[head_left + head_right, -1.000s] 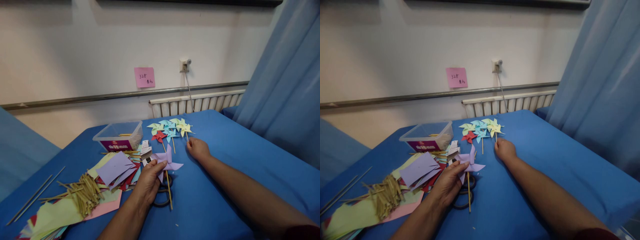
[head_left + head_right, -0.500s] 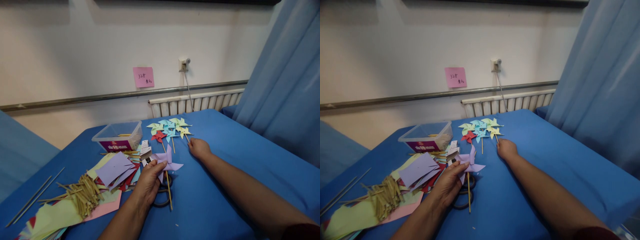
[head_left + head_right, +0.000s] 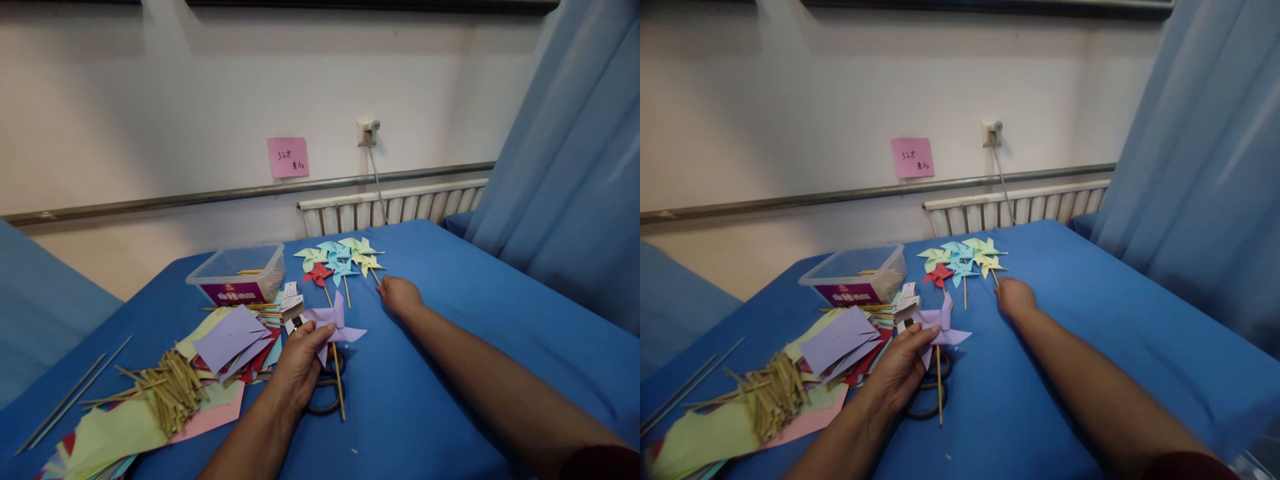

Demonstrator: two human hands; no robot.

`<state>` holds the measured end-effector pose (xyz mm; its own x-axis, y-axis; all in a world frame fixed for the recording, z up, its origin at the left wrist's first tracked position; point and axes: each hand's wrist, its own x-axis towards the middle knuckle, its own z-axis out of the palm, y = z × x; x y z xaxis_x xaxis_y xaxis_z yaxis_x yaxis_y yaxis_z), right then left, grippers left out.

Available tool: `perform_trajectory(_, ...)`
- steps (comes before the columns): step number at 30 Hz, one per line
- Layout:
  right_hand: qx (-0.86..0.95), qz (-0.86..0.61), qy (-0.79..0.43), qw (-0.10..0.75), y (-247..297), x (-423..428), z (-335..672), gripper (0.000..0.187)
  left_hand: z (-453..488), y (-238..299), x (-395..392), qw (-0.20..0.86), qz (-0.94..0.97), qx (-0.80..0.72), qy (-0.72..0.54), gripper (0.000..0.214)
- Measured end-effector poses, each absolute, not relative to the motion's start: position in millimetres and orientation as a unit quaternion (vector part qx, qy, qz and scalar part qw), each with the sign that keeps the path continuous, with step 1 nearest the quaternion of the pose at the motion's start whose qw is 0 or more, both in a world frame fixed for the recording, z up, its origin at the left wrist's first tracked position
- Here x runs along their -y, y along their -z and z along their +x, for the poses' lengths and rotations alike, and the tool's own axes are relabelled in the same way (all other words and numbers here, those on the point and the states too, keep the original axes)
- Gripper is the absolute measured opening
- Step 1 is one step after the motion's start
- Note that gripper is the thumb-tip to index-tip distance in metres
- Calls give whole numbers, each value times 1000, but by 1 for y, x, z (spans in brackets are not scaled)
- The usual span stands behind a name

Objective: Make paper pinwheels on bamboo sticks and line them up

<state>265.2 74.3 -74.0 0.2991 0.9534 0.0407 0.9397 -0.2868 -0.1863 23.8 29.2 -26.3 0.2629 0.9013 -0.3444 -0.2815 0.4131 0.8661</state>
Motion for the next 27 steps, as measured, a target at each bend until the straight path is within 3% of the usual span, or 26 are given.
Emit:
perform_trajectory(22,587,-800,-67,101,60,-62,263,32,24,22,-28,706,332,-437,-448,20)
perform_trajectory(27,643,-739,-157,127,55,-29,226,29,22,20,-31,697,304,-411,-502,22)
